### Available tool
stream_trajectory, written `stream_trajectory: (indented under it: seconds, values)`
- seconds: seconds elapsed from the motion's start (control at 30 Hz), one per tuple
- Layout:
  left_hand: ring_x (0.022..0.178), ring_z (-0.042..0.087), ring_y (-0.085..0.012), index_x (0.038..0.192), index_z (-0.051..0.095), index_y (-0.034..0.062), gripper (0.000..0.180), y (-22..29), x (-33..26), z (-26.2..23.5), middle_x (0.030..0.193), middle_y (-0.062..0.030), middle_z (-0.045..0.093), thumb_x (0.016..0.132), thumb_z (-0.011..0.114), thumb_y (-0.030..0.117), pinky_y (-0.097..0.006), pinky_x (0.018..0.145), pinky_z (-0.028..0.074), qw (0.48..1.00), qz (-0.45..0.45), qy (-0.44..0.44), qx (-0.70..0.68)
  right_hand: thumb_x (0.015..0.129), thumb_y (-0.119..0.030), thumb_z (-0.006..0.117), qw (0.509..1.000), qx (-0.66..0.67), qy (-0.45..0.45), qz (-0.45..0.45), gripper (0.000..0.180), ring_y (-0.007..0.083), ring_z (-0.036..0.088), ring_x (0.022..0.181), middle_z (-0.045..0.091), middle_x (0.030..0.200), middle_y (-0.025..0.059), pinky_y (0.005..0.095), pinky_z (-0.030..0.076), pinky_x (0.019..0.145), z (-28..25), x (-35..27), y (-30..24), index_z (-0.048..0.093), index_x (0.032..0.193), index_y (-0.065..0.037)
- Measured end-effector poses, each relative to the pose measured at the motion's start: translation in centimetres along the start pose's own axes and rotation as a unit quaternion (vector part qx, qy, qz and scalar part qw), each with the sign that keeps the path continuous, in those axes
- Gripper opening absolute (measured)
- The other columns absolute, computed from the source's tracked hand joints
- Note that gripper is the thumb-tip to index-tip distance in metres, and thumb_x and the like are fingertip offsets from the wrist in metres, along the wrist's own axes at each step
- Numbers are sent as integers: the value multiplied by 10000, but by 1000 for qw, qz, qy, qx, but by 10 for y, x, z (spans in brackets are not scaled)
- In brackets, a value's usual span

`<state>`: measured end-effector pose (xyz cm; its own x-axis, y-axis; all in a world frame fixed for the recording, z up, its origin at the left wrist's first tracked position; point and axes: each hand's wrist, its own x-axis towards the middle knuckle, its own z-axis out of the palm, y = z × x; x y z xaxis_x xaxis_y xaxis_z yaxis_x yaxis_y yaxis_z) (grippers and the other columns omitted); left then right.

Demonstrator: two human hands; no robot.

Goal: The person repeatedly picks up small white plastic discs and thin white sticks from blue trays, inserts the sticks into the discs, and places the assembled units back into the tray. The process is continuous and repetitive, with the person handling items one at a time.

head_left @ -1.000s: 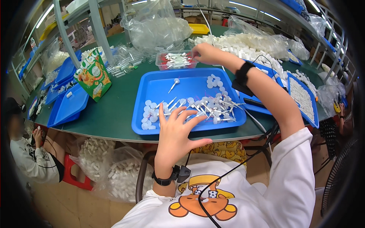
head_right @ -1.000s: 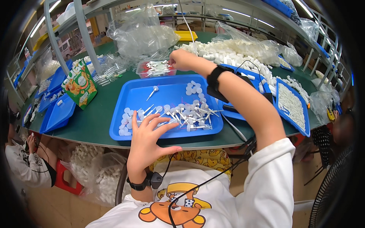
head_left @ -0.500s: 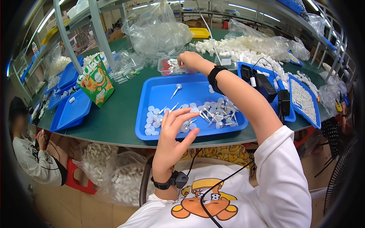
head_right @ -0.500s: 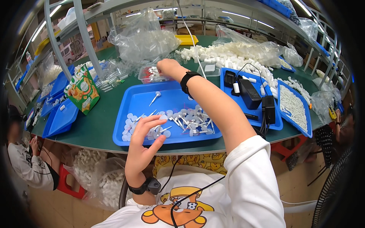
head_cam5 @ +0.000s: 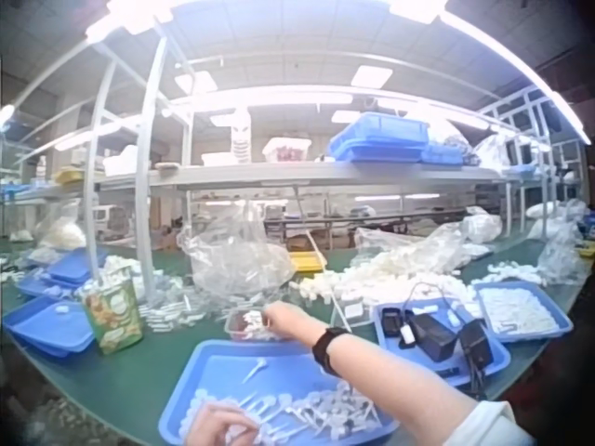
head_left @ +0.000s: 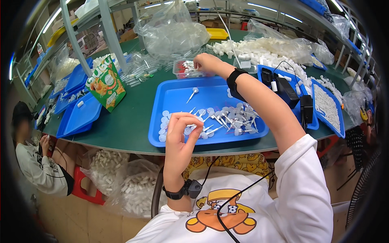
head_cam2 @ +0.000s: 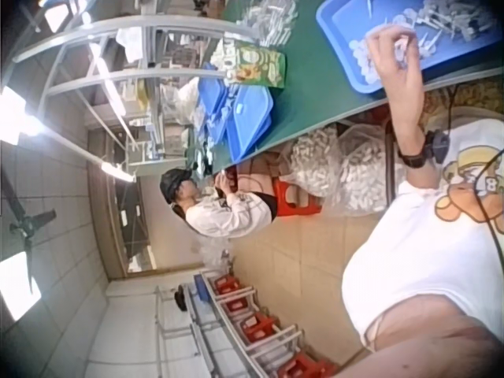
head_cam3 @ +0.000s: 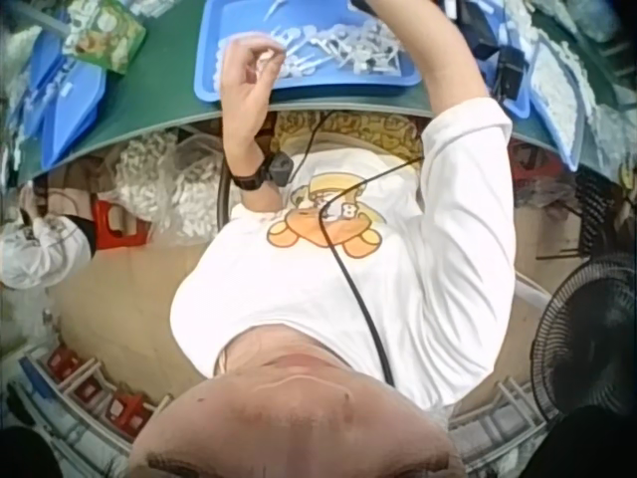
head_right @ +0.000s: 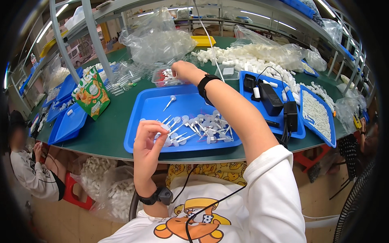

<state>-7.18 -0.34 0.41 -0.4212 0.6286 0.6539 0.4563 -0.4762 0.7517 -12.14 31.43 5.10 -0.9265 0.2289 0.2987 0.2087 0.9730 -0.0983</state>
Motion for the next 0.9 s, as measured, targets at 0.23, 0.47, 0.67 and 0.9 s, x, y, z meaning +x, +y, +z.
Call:
stream_trajectory:
  seconds: [0.23, 0.47, 0.67, 0.9]
  values:
    - [921, 524, -181, 1072, 642, 35, 202, 4, 0, 1, 998, -85, 510, 874, 614, 61, -283, 780, 445, 999, -2, 2, 43, 727, -110, 683, 1000, -5, 4, -18, 135, 308, 661, 836, 686, 855, 147, 387, 519, 737, -4, 0, -7, 703, 849, -55]
    - [902, 554, -133, 1128, 618, -4, 242, 7, 1, 6, 1026, -54, 539, 960, 533, 148, -259, 810, 431, 999, -41, 16, -17, 724, -104, 672, 994, 28, 99, -48, 107, 308, 663, 795, 683, 813, 142, 388, 518, 714, -29, -4, 8, 687, 804, -35]
    - [957, 576, -140, 1151, 595, -10, 250, 8, -5, 13, 1046, -61, 577, 931, 582, 109, -271, 860, 452, 987, -59, 40, -143, 751, -66, 625, 985, 71, 99, -120, 183, 344, 642, 755, 662, 774, 177, 393, 515, 695, -95, -82, -70, 654, 920, 0]
    - [955, 603, -159, 1156, 580, -15, 311, 5, -20, 32, 1025, -84, 607, 888, 654, 124, -290, 873, 463, 954, -37, -14, -297, 772, 26, 612, 978, 126, 119, -117, 221, 305, 553, 729, 537, 798, 131, 386, 450, 618, -137, -266, -163, 610, 991, 0]
